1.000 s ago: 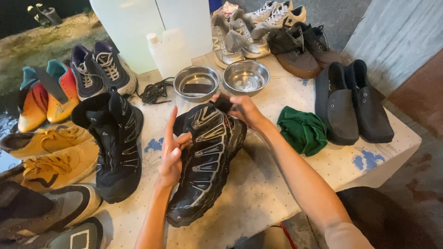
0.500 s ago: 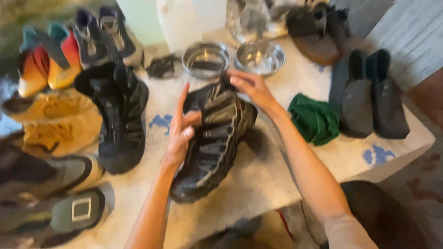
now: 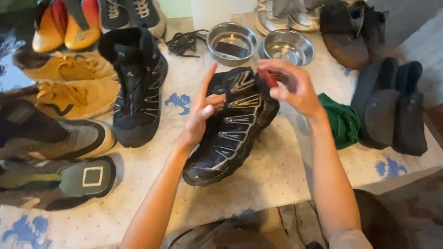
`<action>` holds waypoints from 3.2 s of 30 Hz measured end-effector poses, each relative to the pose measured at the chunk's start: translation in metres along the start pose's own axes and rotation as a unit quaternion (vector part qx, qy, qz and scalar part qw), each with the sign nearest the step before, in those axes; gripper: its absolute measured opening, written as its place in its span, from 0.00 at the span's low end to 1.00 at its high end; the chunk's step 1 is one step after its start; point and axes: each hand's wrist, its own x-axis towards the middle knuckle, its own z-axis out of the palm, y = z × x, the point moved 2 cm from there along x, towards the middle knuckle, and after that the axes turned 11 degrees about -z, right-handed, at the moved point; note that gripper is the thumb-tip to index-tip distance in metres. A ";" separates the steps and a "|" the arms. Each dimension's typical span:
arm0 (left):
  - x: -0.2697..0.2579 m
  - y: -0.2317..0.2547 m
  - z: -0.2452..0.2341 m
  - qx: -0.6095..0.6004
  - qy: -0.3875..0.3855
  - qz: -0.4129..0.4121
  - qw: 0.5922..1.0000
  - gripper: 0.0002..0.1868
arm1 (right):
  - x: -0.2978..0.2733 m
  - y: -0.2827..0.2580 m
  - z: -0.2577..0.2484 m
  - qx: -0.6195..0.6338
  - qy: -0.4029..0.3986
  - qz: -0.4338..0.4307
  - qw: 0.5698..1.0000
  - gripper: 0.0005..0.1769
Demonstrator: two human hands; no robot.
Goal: The person scrubs a black hiking boot with a red sponge, then wipes it with a green cloth. The boot is held steady on a table while the person works on the upper and side panels.
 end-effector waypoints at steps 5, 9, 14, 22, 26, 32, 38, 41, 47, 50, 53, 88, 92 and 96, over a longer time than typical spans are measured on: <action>0.004 -0.009 -0.021 0.040 -0.041 0.023 0.998 0.52 | -0.023 -0.026 -0.005 -0.051 0.045 -0.023 0.997 0.36; -0.006 0.018 -0.008 0.067 -0.086 -0.025 0.994 0.31 | -0.061 -0.037 -0.010 0.118 0.169 0.017 0.978 0.31; 0.004 0.007 -0.006 0.104 -0.013 0.019 0.994 0.25 | -0.117 -0.026 0.003 0.012 0.216 0.076 0.973 0.28; 0.013 0.004 0.007 0.141 0.069 0.091 0.983 0.20 | -0.161 -0.010 0.015 0.041 0.308 0.166 0.936 0.20; 0.019 -0.002 0.003 0.038 0.120 0.031 0.991 0.15 | -0.194 0.036 -0.006 0.040 0.371 0.184 0.910 0.10; 0.025 -0.013 -0.005 -0.080 0.192 -0.031 0.978 0.19 | -0.166 -0.014 0.020 -0.053 0.335 0.182 0.923 0.24; 0.027 0.012 -0.021 0.004 0.217 0.078 0.973 0.18 | -0.157 -0.043 0.030 -0.118 0.233 0.220 0.940 0.53; 0.031 0.016 -0.023 0.081 0.216 0.125 0.965 0.19 | -0.147 -0.063 0.035 -0.214 0.147 0.240 0.935 0.65; 0.039 0.017 -0.013 0.190 0.157 0.124 0.961 0.20 | -0.157 -0.080 0.024 -0.390 0.025 0.168 0.905 0.53; 0.040 0.027 -0.011 0.260 0.114 0.101 0.953 0.20 | -0.161 -0.078 -0.002 -0.524 0.015 0.064 0.849 0.35; 0.040 0.034 -0.008 0.310 0.074 0.048 0.947 0.24 | -0.162 -0.064 -0.029 -0.602 -0.049 0.112 0.789 0.41; 0.081 -0.002 -0.009 0.345 -0.121 0.213 0.906 0.30 | -0.114 -0.104 0.112 -0.446 -0.108 -0.010 0.889 0.23; 0.085 -0.014 -0.012 0.341 -0.099 0.228 0.906 0.30 | -0.112 -0.106 0.108 -0.446 -0.218 0.022 0.868 0.29; 0.083 -0.016 -0.018 0.336 -0.096 0.247 0.904 0.31 | -0.122 -0.080 0.112 -0.465 -0.295 -0.020 0.834 0.33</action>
